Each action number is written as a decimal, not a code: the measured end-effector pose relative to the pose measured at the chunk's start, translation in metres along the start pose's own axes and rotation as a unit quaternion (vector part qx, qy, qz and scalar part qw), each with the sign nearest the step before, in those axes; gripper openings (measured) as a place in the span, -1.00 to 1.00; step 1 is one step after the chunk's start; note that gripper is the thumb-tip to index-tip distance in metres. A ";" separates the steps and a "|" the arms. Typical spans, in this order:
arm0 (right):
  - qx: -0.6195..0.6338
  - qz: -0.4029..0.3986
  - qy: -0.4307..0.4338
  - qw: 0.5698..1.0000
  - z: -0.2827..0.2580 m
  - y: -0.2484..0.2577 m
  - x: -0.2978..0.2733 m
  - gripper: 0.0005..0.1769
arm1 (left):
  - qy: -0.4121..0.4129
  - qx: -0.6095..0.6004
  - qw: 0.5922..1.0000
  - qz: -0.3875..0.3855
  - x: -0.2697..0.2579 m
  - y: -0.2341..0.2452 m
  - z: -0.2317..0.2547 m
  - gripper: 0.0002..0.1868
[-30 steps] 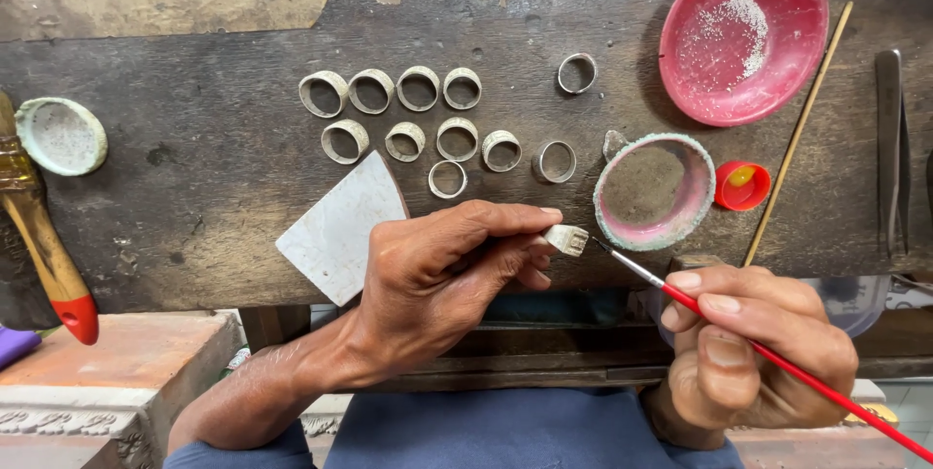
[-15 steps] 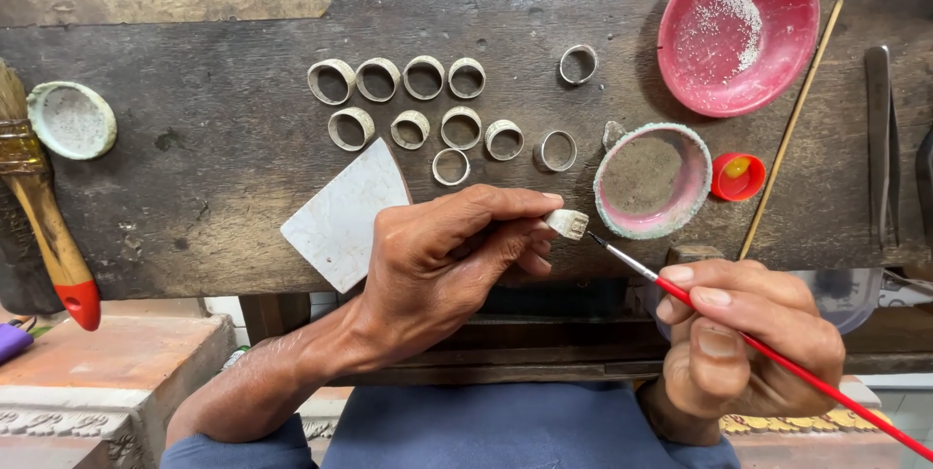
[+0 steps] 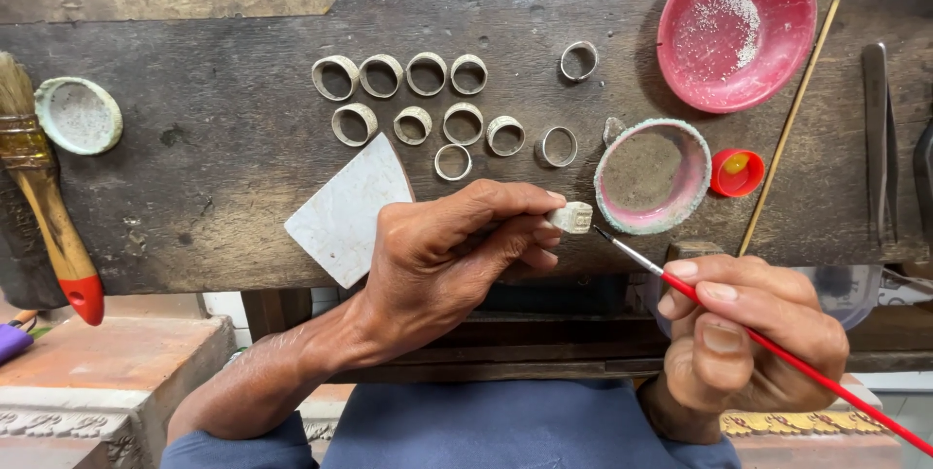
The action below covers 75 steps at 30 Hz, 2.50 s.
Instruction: Applying soldering paste or flux to the exterior of metal ring bands using a small brush at a jewelry workbench.
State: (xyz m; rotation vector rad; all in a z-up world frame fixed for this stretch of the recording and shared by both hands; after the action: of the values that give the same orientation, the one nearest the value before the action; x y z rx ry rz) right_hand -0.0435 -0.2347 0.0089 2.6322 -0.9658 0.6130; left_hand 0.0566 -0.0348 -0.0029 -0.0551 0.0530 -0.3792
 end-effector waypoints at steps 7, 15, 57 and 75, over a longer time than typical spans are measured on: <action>0.034 0.011 0.002 0.999 0.009 0.017 -0.006 -0.84 | -0.004 -0.013 1.000 0.004 -0.002 -0.001 0.001 -0.84; -0.064 -0.142 0.039 0.987 -0.008 -0.021 0.001 -0.68 | 0.074 -0.272 0.959 -0.030 -0.009 -0.015 -0.005 -0.75; -0.176 -0.180 0.146 0.957 -0.021 -0.039 0.004 -0.65 | -0.085 0.008 0.995 -0.043 -0.007 -0.009 0.016 -0.81; -0.004 -0.027 -0.041 0.999 0.030 0.019 -0.008 -0.27 | -0.116 0.073 0.991 0.010 -0.003 0.005 0.011 -0.84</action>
State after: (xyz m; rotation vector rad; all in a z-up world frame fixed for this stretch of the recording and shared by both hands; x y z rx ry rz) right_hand -0.0523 -0.2563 -0.0193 2.6858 -0.9144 0.4930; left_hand 0.0566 -0.0286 0.0082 0.0452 -0.2040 -0.3537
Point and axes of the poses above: each hand's wrist, its own x-axis towards the middle knuckle, its own y-axis out of the back of the hand, z = x × y, the point moved 7 cm from there along x, towards the middle knuckle, and after that the axes turned 5 degrees about z, right-handed, at the moved point
